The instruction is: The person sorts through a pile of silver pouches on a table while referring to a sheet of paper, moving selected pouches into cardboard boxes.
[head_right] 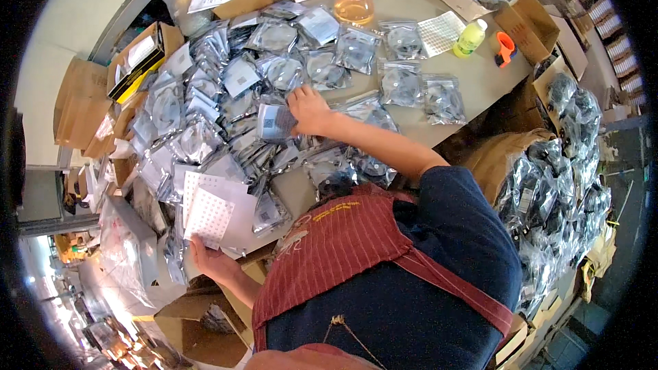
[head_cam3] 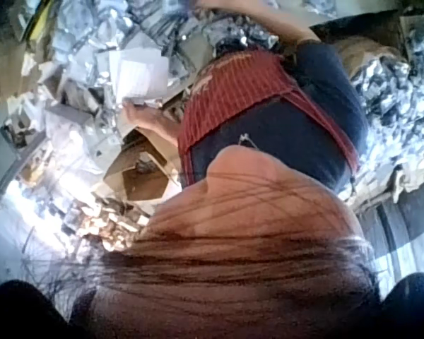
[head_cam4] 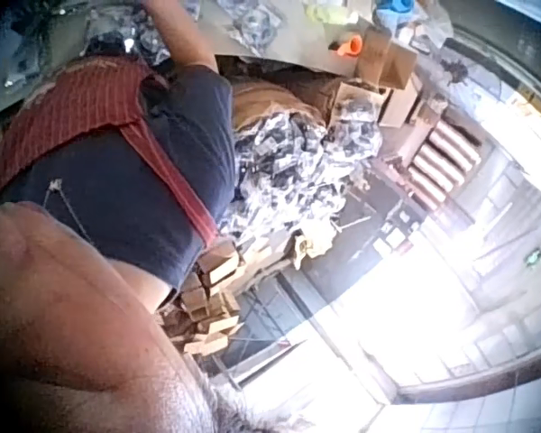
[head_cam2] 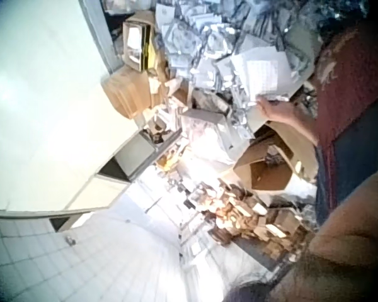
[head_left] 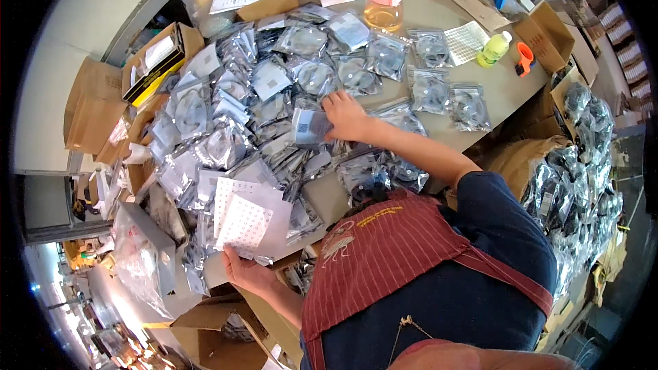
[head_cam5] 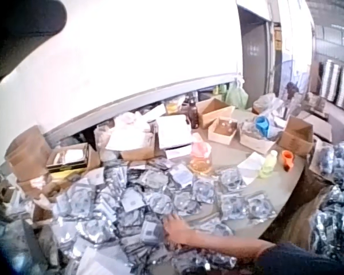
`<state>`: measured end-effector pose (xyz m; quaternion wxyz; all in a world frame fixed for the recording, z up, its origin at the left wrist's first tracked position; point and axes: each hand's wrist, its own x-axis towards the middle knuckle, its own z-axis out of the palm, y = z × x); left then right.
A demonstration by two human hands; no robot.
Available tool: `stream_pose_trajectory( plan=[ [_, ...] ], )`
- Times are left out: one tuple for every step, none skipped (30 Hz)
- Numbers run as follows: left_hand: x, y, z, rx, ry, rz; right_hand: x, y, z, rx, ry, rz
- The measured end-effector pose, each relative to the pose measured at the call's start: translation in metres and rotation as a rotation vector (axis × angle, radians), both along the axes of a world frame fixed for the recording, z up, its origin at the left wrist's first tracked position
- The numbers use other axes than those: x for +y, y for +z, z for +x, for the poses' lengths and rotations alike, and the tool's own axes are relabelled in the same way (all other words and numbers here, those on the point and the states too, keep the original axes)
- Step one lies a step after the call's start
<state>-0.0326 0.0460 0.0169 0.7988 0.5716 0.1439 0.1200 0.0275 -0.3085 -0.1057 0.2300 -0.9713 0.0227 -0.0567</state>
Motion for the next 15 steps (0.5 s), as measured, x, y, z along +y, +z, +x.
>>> stream_pose_trajectory(
  plan=[
    [0.006, 0.0, -0.001, 0.007, -0.022, 0.023, -0.005, 0.009, 0.005, 0.085, -0.003, 0.054],
    [0.013, -0.002, -0.001, 0.014, -0.039, 0.045, -0.009, 0.021, 0.01, 0.171, -0.002, 0.107],
    [0.02, -0.003, -0.003, 0.023, -0.051, 0.069, -0.01, 0.042, 0.01, 0.14, 0.01, 0.165],
    [0.019, 0.0, -0.005, 0.046, -0.061, 0.136, -0.014, 0.051, 0.015, 0.063, -0.029, 0.218],
    [0.013, 0.0, -0.005, 0.067, -0.022, 0.152, -0.017, 0.057, 0.025, -0.014, -0.063, 0.275],
    [0.01, -0.002, -0.003, 0.089, 0.019, 0.167, -0.022, 0.062, 0.038, -0.027, -0.096, 0.381],
    [0.015, -0.009, 0.0, 0.077, -0.037, 0.103, -0.023, 0.069, 0.051, -0.038, -0.124, 0.493],
    [0.019, -0.02, 0.002, 0.084, -0.012, 0.128, -0.016, 0.087, 0.057, 0.075, -0.157, 0.911],
    [0.012, -0.021, 0.004, 0.06, -0.084, 0.163, -0.017, 0.105, 0.061, 0.096, -0.014, 1.179],
    [0.004, -0.02, 0.005, 0.018, -0.115, 0.123, -0.015, 0.116, 0.066, 0.118, 0.136, 1.446],
    [-0.003, -0.02, 0.007, 0.013, -0.136, 0.087, -0.005, 0.119, 0.069, 0.063, 0.198, 1.39],
    [-0.008, -0.02, 0.009, 0.007, -0.158, 0.051, 0.007, 0.121, 0.068, 0.005, 0.258, 1.335],
    [-0.012, -0.016, 0.008, -0.025, -0.201, 0.105, 0.021, 0.124, 0.065, -0.051, 0.318, 1.28],
    [-0.014, -0.013, 0.006, -0.051, -0.24, 0.157, 0.043, 0.141, 0.046, 0.015, 0.348, 1.128],
    [-0.018, -0.012, 0.006, -0.059, -0.26, 0.202, 0.054, 0.139, 0.037, -0.011, 0.47, 1.017]
  ],
)
